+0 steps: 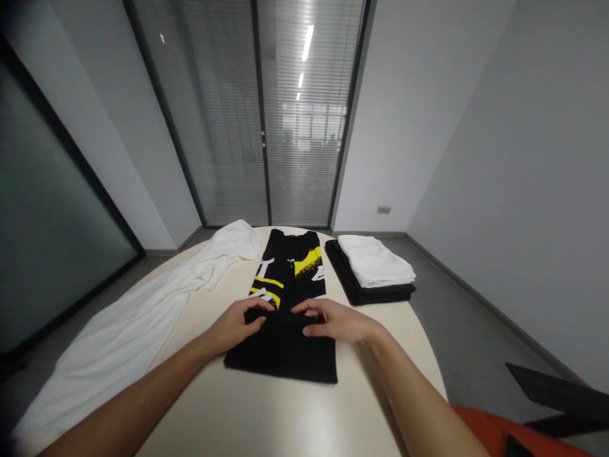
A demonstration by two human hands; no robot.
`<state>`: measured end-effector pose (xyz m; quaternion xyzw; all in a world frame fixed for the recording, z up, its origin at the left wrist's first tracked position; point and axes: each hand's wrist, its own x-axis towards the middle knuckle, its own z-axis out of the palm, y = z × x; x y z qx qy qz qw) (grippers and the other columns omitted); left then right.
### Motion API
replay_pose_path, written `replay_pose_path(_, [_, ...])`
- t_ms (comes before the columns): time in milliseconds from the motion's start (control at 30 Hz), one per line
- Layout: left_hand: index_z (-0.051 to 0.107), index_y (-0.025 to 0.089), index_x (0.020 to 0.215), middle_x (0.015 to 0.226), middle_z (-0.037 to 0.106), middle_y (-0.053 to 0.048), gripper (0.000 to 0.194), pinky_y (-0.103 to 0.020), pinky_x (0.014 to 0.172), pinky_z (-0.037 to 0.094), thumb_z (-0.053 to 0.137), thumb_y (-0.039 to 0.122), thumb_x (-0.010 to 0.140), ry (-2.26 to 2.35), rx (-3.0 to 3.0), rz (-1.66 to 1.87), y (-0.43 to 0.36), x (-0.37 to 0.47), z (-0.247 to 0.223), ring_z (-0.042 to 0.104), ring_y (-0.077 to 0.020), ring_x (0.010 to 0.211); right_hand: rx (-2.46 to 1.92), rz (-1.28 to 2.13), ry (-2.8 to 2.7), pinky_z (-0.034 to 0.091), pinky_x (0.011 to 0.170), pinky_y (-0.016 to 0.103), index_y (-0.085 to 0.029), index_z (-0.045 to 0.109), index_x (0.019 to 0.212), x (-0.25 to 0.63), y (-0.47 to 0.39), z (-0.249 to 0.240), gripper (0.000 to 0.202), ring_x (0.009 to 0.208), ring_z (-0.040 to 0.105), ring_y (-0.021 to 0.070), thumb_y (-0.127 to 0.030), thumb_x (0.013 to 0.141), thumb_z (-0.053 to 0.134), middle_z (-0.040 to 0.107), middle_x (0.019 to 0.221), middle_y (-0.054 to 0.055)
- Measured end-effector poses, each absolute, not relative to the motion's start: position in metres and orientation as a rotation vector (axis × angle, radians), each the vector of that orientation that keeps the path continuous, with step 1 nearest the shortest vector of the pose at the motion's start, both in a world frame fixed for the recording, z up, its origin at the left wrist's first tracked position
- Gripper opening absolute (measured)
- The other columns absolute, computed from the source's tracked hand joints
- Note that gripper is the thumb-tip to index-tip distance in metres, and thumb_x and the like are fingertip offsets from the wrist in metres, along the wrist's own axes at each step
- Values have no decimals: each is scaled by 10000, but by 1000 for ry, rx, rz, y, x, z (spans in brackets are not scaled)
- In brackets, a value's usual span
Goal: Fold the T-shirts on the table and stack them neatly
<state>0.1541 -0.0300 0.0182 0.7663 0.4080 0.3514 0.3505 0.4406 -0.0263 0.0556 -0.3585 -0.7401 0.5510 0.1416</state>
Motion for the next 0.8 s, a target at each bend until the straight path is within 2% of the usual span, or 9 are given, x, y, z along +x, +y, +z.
replay_pose_path(133, [694,221,1103,1156,726,-59,241,-438,1080,451,620,248,875,1132,1942,1105,-16,154,15,647,-242,1128,-1120,1090,-2111,499,988,405,-201,637,1259,434,-19,48,384,1119,641,235,-355,908,648,694,1214,88])
replay_pose_path(300, [613,212,1251,1340,640,-81,418,-431,1161,388,658,237,835,1045,1777,1162,-4,150,4,568,-238,1288,-1163,623,-2231,449,1053,430,-230,657,1252,431,-10,38,315,1159,638,246,-273,947,589,705,1244,84])
replay_pose_path(433, [563,215,1320,1417,594,-88,459,-428,1103,465,622,271,868,977,1600,1148,-3,147,5,594,-246,1270,-1185,302,-2255,414,1067,469,-251,670,1218,426,-6,36,273,1087,657,235,-247,966,566,729,1195,63])
replay_pose_path(600, [496,208,1394,1516,501,-106,549,-407,1075,499,613,303,867,958,1556,1173,5,147,5,527,-273,1354,-1260,199,-2178,439,1034,462,-238,632,1282,424,3,23,328,1072,648,233,-223,969,533,722,1172,80])
replay_pose_path(700, [396,210,1479,1510,503,-126,632,-416,1042,525,582,305,883,991,1572,1113,11,145,-6,579,-260,1300,-1254,190,-2211,436,1030,471,-219,614,1294,423,2,22,350,1140,608,253,-214,949,554,697,1204,98])
replay_pose_path(800, [418,235,1459,1586,399,-117,573,-423,1091,484,554,308,908,1049,1637,1137,13,140,-18,559,-240,1323,-1158,210,-2288,442,1006,436,-216,639,1221,417,-15,37,289,1142,587,253,-275,941,596,675,1204,101])
